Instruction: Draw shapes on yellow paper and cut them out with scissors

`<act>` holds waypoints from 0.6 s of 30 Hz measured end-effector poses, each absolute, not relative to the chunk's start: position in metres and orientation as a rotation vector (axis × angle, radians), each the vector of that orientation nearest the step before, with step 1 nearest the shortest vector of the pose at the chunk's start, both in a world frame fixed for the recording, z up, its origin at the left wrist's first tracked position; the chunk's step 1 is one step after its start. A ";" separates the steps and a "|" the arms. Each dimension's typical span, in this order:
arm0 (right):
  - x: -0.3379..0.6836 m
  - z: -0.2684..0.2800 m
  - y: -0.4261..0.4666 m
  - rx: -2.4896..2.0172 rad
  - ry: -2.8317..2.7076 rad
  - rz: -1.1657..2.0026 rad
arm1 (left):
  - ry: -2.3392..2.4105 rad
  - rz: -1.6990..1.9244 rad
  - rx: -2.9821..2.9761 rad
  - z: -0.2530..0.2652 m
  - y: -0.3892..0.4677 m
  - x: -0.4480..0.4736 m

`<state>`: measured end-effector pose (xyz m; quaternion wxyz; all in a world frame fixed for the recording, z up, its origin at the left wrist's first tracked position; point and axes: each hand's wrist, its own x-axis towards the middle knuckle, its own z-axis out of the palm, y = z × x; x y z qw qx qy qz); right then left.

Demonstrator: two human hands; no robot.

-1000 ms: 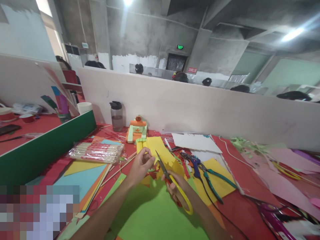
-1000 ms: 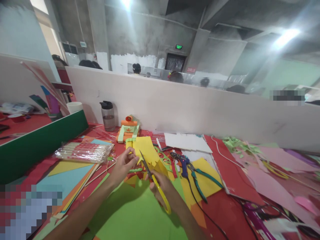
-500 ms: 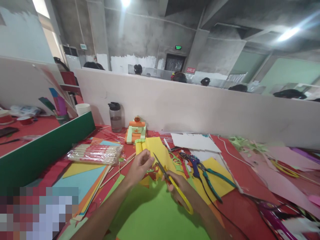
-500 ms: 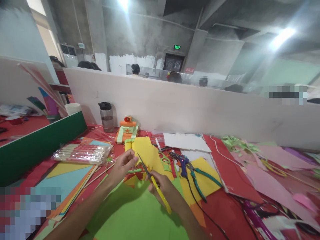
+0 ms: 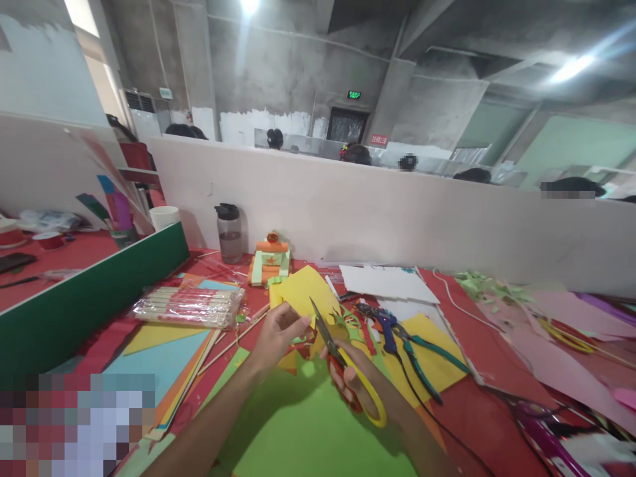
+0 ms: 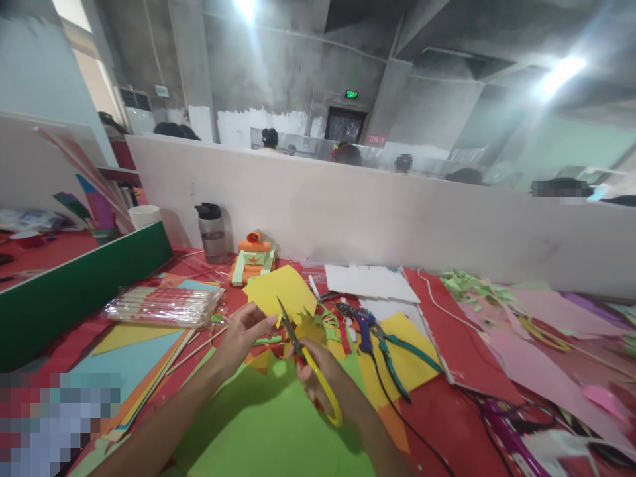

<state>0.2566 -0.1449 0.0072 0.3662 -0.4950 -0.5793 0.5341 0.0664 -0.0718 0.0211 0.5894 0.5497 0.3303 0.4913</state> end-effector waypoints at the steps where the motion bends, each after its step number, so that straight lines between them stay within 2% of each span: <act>1: 0.257 0.006 -0.144 -1.273 -1.484 1.382 | 0.772 1.148 1.265 0.022 -0.073 0.067; 18: 0.258 0.005 -0.150 -1.207 -1.450 1.420 | 0.630 1.213 0.980 0.012 -0.078 0.077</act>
